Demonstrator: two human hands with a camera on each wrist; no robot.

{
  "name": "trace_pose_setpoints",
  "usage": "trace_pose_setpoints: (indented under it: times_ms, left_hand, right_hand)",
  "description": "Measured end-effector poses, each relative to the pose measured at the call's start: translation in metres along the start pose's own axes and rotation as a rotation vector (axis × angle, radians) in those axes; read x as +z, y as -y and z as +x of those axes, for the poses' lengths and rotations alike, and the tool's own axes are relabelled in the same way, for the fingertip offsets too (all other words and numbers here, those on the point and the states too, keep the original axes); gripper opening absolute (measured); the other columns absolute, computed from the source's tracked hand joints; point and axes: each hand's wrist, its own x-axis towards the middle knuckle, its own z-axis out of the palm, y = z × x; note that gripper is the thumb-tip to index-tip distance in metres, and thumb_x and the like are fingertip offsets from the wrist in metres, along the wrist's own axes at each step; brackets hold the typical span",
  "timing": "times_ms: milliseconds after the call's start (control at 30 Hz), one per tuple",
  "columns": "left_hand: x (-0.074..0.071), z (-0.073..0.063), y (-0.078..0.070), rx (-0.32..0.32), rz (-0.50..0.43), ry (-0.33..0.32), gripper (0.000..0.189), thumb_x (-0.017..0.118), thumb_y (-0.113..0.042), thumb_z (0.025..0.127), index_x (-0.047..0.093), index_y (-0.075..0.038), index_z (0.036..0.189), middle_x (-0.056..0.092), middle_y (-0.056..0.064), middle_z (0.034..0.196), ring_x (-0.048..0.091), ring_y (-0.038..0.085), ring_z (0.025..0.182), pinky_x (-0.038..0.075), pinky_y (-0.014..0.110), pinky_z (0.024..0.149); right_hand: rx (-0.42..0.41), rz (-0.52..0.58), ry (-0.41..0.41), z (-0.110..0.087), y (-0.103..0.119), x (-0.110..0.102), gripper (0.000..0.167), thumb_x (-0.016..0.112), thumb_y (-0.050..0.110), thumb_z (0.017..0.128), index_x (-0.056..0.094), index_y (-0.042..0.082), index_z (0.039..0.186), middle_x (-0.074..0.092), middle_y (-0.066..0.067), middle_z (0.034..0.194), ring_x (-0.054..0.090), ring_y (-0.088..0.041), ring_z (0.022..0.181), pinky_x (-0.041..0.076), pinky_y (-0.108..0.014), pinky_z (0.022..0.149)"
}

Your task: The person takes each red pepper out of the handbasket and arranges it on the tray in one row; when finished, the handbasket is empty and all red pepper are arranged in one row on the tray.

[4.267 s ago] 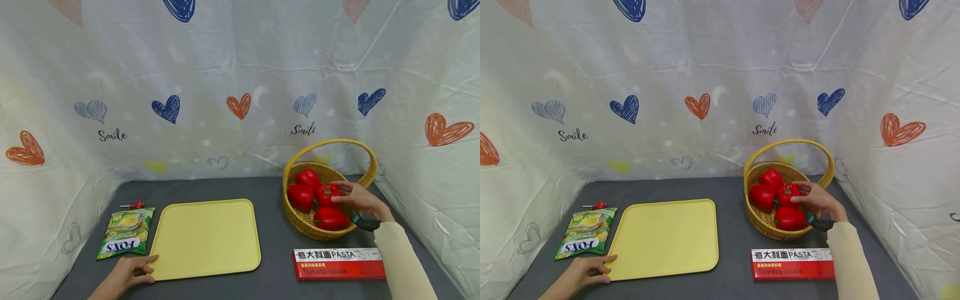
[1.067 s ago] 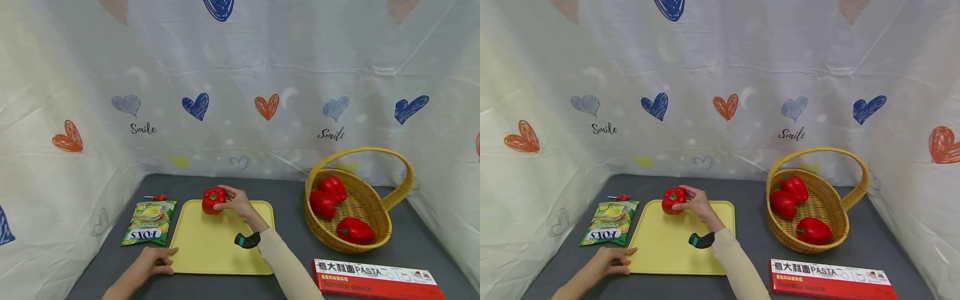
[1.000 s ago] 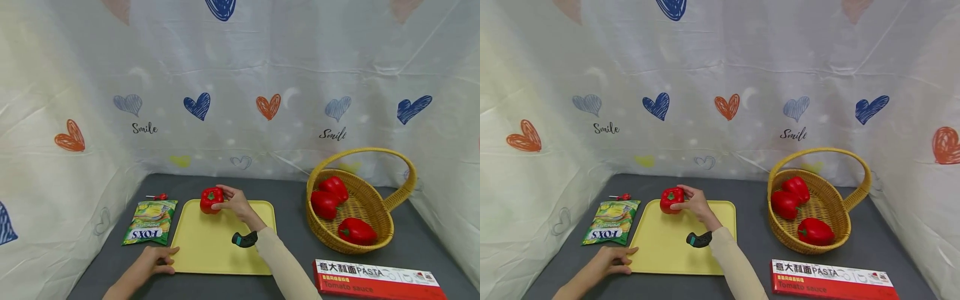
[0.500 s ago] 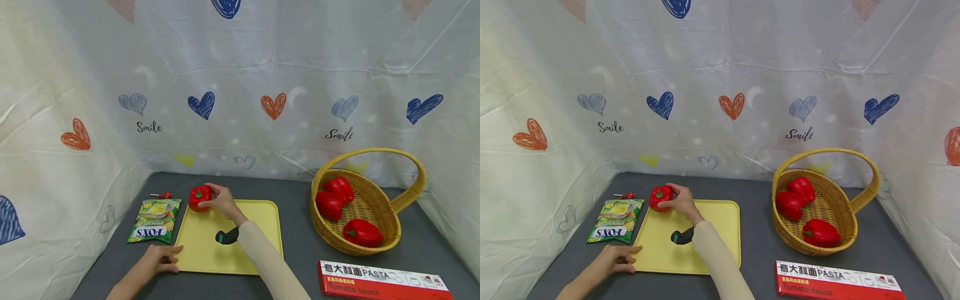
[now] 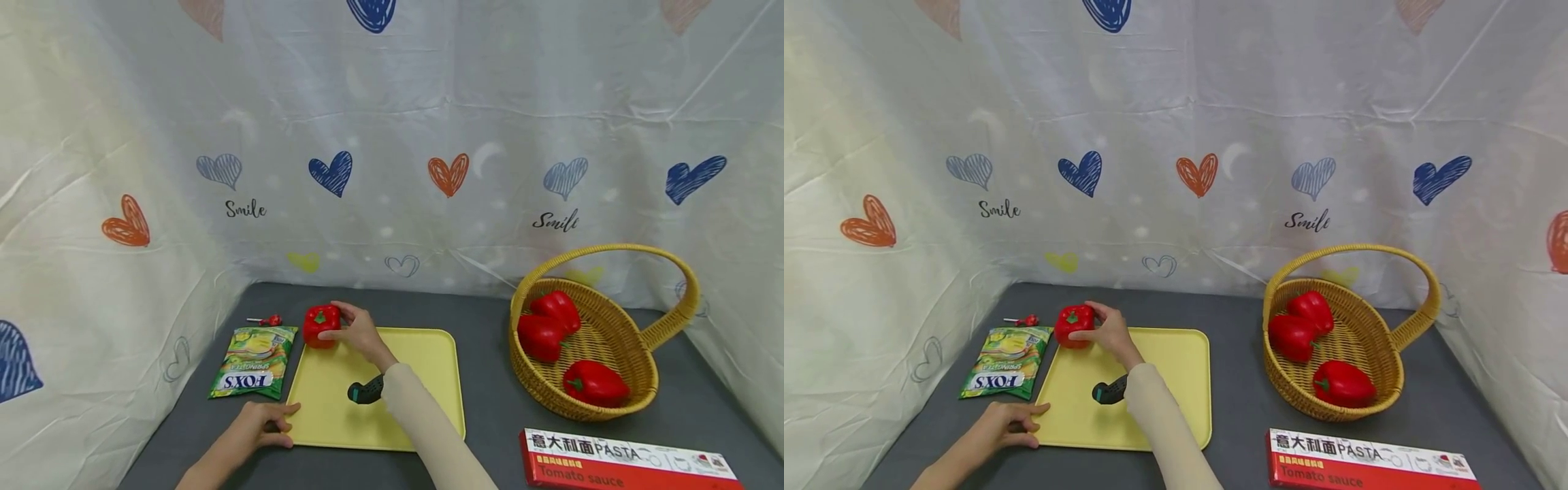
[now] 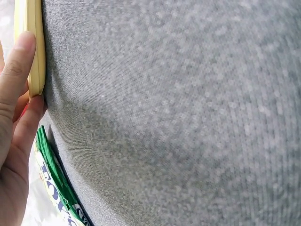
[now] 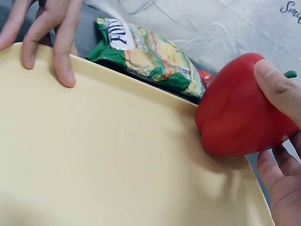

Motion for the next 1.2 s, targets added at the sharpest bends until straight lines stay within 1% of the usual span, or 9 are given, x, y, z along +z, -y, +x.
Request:
trace_pose_setpoints:
  times_ms: [67, 233, 500, 700, 767, 867, 967, 1033, 1200]
  left_hand:
    - [0.000, 0.000, 0.000, -0.005, -0.002, 0.001, 0.044, 0.081, -0.024, 0.073, 0.072, 0.008, 0.101, 0.071, 0.016, 0.098, 0.057, -0.004, 0.070, 0.052, 0.020, 0.060]
    - [0.001, 0.000, 0.001, 0.037, 0.015, -0.016, 0.021, 0.081, -0.026, 0.072, 0.074, -0.007, 0.078, 0.066, 0.026, 0.107, 0.061, 0.000, 0.077, 0.052, 0.020, 0.061]
    - [0.003, 0.000, 0.000, 0.011, -0.017, 0.000, 0.019, 0.080, -0.026, 0.073, 0.072, -0.009, 0.076, 0.065, 0.027, 0.108, 0.061, 0.001, 0.079, 0.053, 0.021, 0.062]
    - [-0.001, 0.000, 0.002, -0.005, 0.006, 0.005, 0.016, 0.081, -0.024, 0.072, 0.072, -0.011, 0.074, 0.065, 0.026, 0.108, 0.063, 0.005, 0.084, 0.053, 0.020, 0.064]
    - [-0.001, 0.000, 0.002, -0.008, 0.016, 0.007, 0.018, 0.081, -0.025, 0.072, 0.073, -0.009, 0.076, 0.066, 0.025, 0.108, 0.063, 0.005, 0.084, 0.053, 0.020, 0.065]
    - [-0.001, -0.001, 0.002, -0.022, 0.000, 0.019, 0.030, 0.081, -0.024, 0.072, 0.075, 0.000, 0.088, 0.069, 0.022, 0.104, 0.061, 0.001, 0.078, 0.053, 0.020, 0.064]
    - [-0.002, -0.002, 0.002, -0.042, -0.034, 0.041, 0.049, 0.080, -0.024, 0.074, 0.069, 0.010, 0.108, 0.072, 0.012, 0.094, 0.058, -0.002, 0.072, 0.053, 0.021, 0.064]
    - [-0.003, -0.002, 0.002, -0.046, -0.040, 0.050, 0.053, 0.080, -0.024, 0.074, 0.066, 0.012, 0.111, 0.072, 0.006, 0.089, 0.059, -0.003, 0.072, 0.053, 0.021, 0.064]
    - [-0.002, -0.001, 0.002, -0.043, -0.042, 0.065, 0.058, 0.080, -0.024, 0.074, 0.063, 0.014, 0.115, 0.072, 0.006, 0.091, 0.057, -0.003, 0.070, 0.053, 0.021, 0.063]
  right_hand:
    - [0.001, -0.008, 0.009, 0.000, 0.000, -0.001, 0.063, 0.077, 0.003, 0.080, 0.053, 0.007, 0.137, 0.052, -0.010, 0.139, 0.046, -0.026, 0.130, 0.043, -0.032, 0.099]
    - [-0.006, 0.000, 0.031, -0.001, -0.001, -0.002, 0.065, 0.076, 0.001, 0.080, 0.050, 0.007, 0.139, 0.050, -0.011, 0.140, 0.044, -0.027, 0.131, 0.042, -0.034, 0.100]
    - [-0.008, 0.018, 0.068, -0.012, 0.014, -0.005, 0.069, 0.074, -0.004, 0.081, 0.042, -0.001, 0.143, 0.044, -0.021, 0.144, 0.041, -0.038, 0.131, 0.040, -0.043, 0.101]
    - [0.002, -0.022, 0.084, -0.010, 0.008, -0.013, 0.073, 0.075, 0.003, 0.083, 0.039, 0.007, 0.147, 0.038, -0.015, 0.149, 0.037, -0.032, 0.135, 0.039, -0.041, 0.103]
    - [-0.003, -0.048, 0.090, -0.013, 0.009, -0.022, 0.070, 0.075, 0.005, 0.083, 0.043, 0.009, 0.145, 0.040, -0.014, 0.148, 0.039, -0.031, 0.134, 0.041, -0.038, 0.101]
    - [-0.006, -0.039, 0.111, -0.023, 0.015, -0.040, 0.065, 0.074, 0.005, 0.084, 0.047, 0.009, 0.142, 0.044, -0.011, 0.146, 0.041, -0.029, 0.133, 0.045, -0.035, 0.098]
    - [-0.004, -0.015, 0.128, -0.038, 0.022, -0.064, 0.062, 0.072, 0.003, 0.084, 0.048, 0.007, 0.141, 0.046, -0.012, 0.144, 0.043, -0.027, 0.132, 0.047, -0.033, 0.095]
    - [-0.006, -0.012, 0.139, -0.051, 0.027, -0.082, 0.061, 0.071, 0.004, 0.086, 0.046, 0.004, 0.142, 0.044, -0.015, 0.145, 0.042, -0.027, 0.132, 0.046, -0.033, 0.096]
    - [-0.014, -0.042, 0.150, -0.086, 0.038, -0.129, 0.061, 0.069, 0.008, 0.088, 0.044, 0.002, 0.143, 0.039, -0.021, 0.147, 0.039, -0.032, 0.134, 0.041, -0.034, 0.102]
